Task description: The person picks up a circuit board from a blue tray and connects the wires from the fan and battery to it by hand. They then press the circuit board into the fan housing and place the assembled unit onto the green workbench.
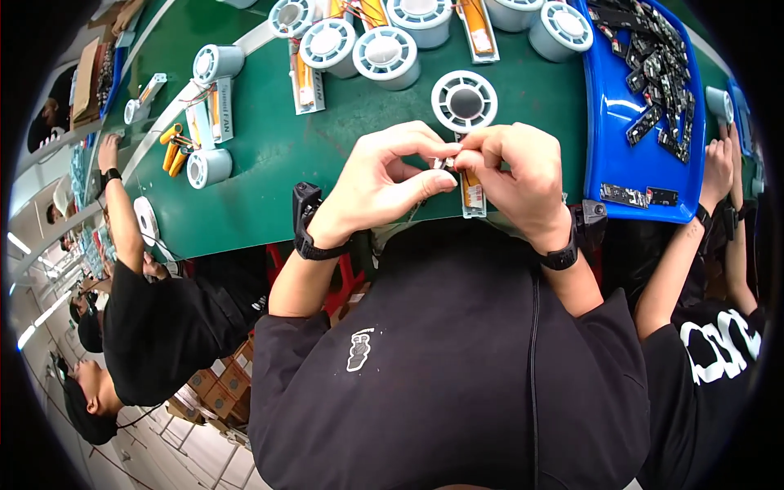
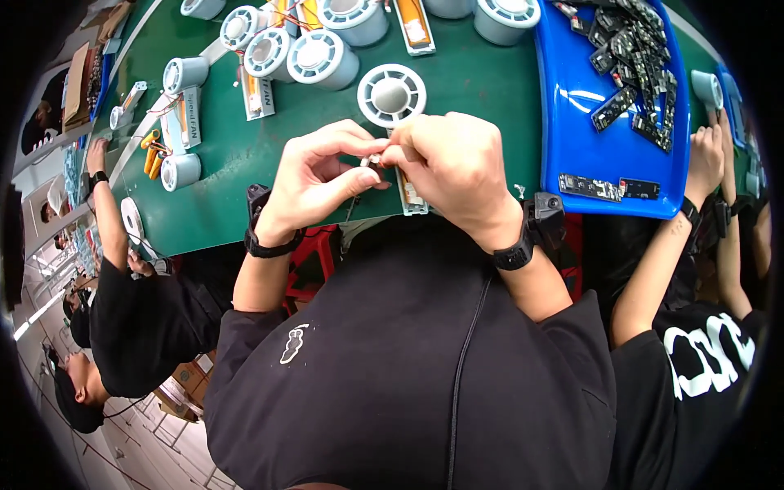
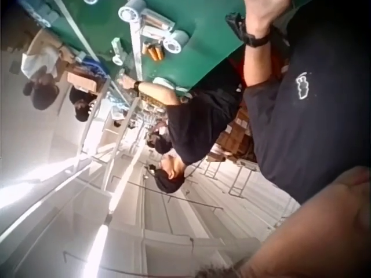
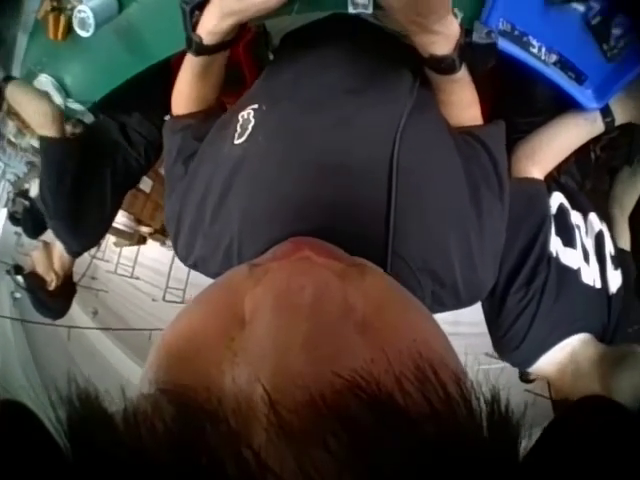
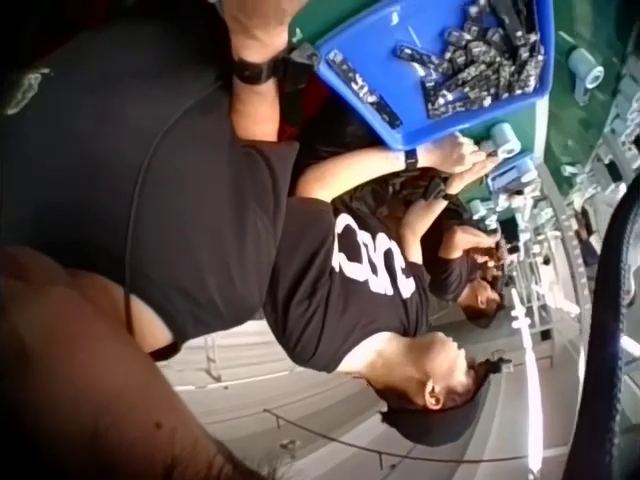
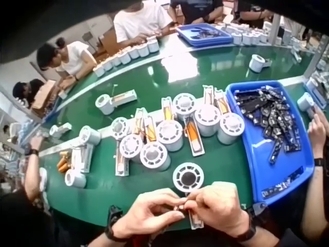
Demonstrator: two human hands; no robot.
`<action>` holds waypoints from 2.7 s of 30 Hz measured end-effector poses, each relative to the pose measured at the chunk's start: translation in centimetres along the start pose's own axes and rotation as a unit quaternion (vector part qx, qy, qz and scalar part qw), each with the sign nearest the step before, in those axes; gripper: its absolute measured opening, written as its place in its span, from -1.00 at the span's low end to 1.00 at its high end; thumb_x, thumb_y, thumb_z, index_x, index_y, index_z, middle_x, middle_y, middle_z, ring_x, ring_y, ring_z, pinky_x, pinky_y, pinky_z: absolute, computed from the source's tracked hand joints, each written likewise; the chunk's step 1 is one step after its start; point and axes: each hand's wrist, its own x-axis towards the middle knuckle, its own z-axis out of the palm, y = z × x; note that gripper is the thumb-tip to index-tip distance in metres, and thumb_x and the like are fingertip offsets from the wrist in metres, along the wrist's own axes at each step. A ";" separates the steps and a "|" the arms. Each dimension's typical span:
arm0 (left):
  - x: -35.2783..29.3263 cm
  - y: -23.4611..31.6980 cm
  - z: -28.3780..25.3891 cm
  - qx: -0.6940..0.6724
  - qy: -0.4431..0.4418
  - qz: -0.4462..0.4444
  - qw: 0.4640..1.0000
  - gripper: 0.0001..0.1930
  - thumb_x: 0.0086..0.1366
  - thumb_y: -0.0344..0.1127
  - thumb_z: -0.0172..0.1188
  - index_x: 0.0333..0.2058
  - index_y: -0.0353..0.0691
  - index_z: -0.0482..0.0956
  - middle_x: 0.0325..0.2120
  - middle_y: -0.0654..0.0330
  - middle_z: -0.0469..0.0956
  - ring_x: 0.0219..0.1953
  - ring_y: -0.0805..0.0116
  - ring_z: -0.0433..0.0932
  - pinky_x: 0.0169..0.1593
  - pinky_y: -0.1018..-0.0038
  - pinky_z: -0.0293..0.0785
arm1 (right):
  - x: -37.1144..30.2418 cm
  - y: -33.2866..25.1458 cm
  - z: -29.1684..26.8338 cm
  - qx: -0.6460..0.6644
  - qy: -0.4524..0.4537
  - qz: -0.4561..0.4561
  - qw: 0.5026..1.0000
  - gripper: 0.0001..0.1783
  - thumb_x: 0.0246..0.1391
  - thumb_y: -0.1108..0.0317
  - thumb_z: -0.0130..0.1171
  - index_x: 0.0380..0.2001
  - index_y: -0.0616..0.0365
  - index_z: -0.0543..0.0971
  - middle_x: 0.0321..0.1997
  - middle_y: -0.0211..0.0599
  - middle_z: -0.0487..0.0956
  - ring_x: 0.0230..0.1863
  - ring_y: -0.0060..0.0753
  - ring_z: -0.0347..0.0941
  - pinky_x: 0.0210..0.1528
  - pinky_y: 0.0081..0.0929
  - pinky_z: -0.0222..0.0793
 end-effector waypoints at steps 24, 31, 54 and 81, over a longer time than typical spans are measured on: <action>0.0 -0.2 1.1 0.079 0.060 0.061 0.993 -0.73 0.32 -0.27 0.36 -0.14 -0.36 0.65 -0.40 0.17 0.65 -0.40 0.48 0.65 -0.30 0.50 0.59 | -2.4 -0.7 -1.7 -0.065 0.140 0.122 0.980 -0.87 0.14 0.53 0.31 -0.30 0.27 0.54 -0.50 -0.42 0.49 -0.53 -0.62 0.31 -0.42 -0.59 0.28; 0.7 2.8 4.0 0.050 0.056 0.031 0.997 -0.79 0.27 -0.30 0.34 -0.26 -0.35 0.66 -0.34 0.12 0.61 -0.33 0.24 0.65 -0.21 0.36 0.59 | -2.8 -0.3 -4.6 0.196 -0.250 0.300 0.900 -0.87 0.34 0.41 0.13 -0.23 0.27 0.49 -0.40 -0.32 0.55 -0.43 -0.51 0.45 -0.39 -0.49 0.32; 5.2 -1.7 4.4 0.491 0.104 0.302 0.811 -0.85 0.14 -0.25 0.29 -0.44 -0.19 0.70 -0.30 0.18 0.55 0.21 0.00 0.38 0.33 -0.27 0.06 | -3.2 -1.1 -3.0 -0.043 -0.079 0.264 0.960 -0.69 0.48 0.31 -0.08 0.03 0.37 0.46 -0.19 0.00 0.56 -0.19 -0.24 0.52 -0.14 -0.27 0.41; 3.5 2.4 2.3 0.693 -0.013 0.291 0.659 -0.81 0.14 -0.36 0.25 -0.30 -0.30 0.71 0.11 0.12 0.53 0.28 -0.06 0.40 0.25 -0.09 0.43 | -2.7 -1.5 -3.5 -0.133 -0.012 0.134 0.982 -0.60 0.01 0.58 0.34 -0.03 0.28 0.59 -0.14 -0.07 0.62 -0.11 -0.01 0.51 -0.04 -0.25 0.46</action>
